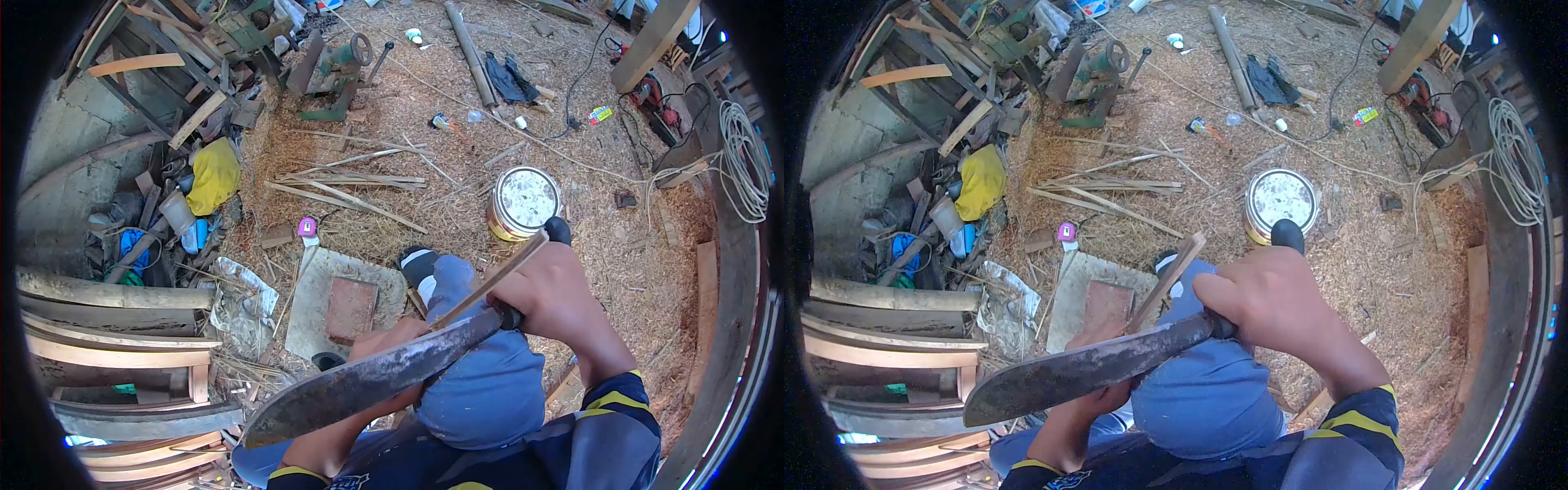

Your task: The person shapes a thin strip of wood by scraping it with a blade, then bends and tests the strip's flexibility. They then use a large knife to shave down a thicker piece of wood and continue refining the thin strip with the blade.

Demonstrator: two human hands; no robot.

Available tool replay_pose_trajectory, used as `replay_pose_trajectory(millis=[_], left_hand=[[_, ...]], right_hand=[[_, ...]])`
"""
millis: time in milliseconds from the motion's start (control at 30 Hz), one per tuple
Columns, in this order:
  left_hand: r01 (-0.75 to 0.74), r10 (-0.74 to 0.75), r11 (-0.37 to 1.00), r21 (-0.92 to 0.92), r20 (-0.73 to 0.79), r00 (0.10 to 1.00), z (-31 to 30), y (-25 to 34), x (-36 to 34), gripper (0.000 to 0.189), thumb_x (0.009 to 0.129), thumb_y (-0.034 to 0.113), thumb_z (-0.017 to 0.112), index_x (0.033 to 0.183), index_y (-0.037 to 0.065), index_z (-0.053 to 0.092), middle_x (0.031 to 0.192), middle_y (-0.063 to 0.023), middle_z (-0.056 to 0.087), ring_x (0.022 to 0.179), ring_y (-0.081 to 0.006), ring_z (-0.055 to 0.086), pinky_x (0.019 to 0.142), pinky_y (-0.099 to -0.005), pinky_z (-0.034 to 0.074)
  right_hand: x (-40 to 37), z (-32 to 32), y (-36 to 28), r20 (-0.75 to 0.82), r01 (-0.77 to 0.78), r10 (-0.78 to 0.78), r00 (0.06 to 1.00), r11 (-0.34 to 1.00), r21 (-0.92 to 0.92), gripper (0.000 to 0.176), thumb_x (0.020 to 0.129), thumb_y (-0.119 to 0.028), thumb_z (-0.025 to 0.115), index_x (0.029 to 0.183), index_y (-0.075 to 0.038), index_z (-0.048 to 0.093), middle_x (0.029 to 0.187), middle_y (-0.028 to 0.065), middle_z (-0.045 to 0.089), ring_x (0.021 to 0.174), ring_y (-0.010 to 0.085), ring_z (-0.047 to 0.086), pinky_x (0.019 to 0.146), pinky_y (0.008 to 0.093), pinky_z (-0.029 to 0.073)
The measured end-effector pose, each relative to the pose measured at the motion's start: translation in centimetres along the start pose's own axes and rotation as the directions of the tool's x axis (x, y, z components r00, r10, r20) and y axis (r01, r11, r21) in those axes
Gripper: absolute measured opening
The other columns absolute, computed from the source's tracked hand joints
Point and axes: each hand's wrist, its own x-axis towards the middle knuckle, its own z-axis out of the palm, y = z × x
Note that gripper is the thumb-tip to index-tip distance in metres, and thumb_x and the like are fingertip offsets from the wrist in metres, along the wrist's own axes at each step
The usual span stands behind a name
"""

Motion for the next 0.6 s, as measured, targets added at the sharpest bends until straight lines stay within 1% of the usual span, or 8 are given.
replay_pose_trajectory(millis=[133,233,300,333,433,467,567,600], left_hand=[[-0.034,0.033,0.999,0.024,0.049,0.998,-1.1,0.7,-0.5,0.019,0.091,0.013,0.061,0.106,0.006,0.070,0.094,-0.0211,0.064,0.085,-0.0476,0.063,0.072,-0.0506,0.050],[0.052,-0.049,0.999,-0.014,0.144,0.988,-1.8,1.0,-0.8,0.021,0.093,0.010,0.061,0.112,0.006,0.070,0.097,-0.0206,0.067,0.088,-0.0448,0.066,0.076,-0.0477,0.052],[-0.021,0.026,0.997,-0.079,0.060,0.998,-1.1,0.7,-0.8,0.021,0.096,0.010,0.060,0.114,0.005,0.069,0.100,-0.0195,0.069,0.093,-0.0404,0.068,0.080,-0.0445,0.053],[-0.066,0.068,0.992,-0.110,0.017,0.998,-0.7,0.5,-0.5,0.020,0.098,0.010,0.059,0.115,0.005,0.069,0.101,-0.0190,0.070,0.095,-0.0383,0.069,0.081,-0.0429,0.053],[-0.012,0.016,0.999,-0.048,0.071,0.997,0.7,-0.5,0.1,0.020,0.102,0.009,0.057,0.117,0.002,0.068,0.106,-0.0179,0.071,0.103,-0.0326,0.069,0.088,-0.0399,0.053],[-0.130,0.131,0.990,-0.047,0.027,0.991,0.9,-1.1,1.0,0.018,0.102,0.008,0.057,0.115,0.001,0.068,0.103,-0.0184,0.070,0.102,-0.0333,0.068,0.088,-0.0406,0.052],[-0.007,0.008,0.989,-0.151,0.011,1.000,1.3,-0.8,2.2,0.016,0.102,0.010,0.058,0.115,0.003,0.064,0.102,-0.0177,0.068,0.094,-0.0331,0.068,0.082,-0.0403,0.052],[0.041,-0.043,0.998,0.053,0.024,0.999,1.0,-0.1,2.9,0.015,0.103,0.011,0.058,0.114,0.003,0.064,0.099,-0.0174,0.069,0.092,-0.0309,0.070,0.081,-0.0404,0.052]], right_hand=[[-0.4,0.1,0.0,-0.020,-0.006,0.005,1.000,0.999,-0.041,0.018,0.074,-0.018,0.069,0.080,-0.015,0.053,0.064,0.0027,0.056,0.059,0.0270,0.063,0.054,0.0433,0.046],[-0.8,-0.1,0.0,-0.019,-0.021,0.020,1.000,0.998,-0.058,0.018,0.073,-0.018,0.070,0.080,-0.015,0.054,0.064,0.0030,0.056,0.059,0.0271,0.063,0.054,0.0437,0.046],[-1.1,-0.2,0.0,-0.017,-0.049,0.048,0.999,0.997,-0.059,0.019,0.072,-0.017,0.072,0.080,-0.015,0.055,0.064,0.0039,0.057,0.061,0.0282,0.064,0.054,0.0450,0.045],[-1.2,-0.3,0.4,0.042,-0.077,0.077,0.996,0.997,-0.009,0.020,0.071,-0.017,0.074,0.082,-0.015,0.057,0.065,0.0054,0.059,0.063,0.0300,0.065,0.055,0.0458,0.046],[-2.0,0.0,1.4,0.215,-0.190,0.157,0.964,0.971,0.142,0.025,0.069,-0.016,0.078,0.088,-0.015,0.062,0.068,0.0094,0.063,0.069,0.0353,0.068,0.059,0.0479,0.048],[-2.0,0.3,1.9,0.262,-0.224,0.170,0.950,0.956,0.191,0.027,0.068,-0.016,0.078,0.090,-0.016,0.063,0.069,0.0106,0.065,0.072,0.0369,0.069,0.060,0.0483,0.049],[-1.7,0.2,2.4,0.323,-0.260,0.164,0.932,0.924,0.281,0.034,0.065,-0.014,0.080,0.096,-0.016,0.065,0.073,0.0121,0.067,0.075,0.0402,0.069,0.064,0.0481,0.052],[-1.5,0.2,2.6,0.317,-0.238,0.137,0.939,0.921,0.308,0.034,0.065,-0.014,0.080,0.096,-0.016,0.066,0.073,0.0118,0.067,0.074,0.0398,0.069,0.063,0.0481,0.051]])
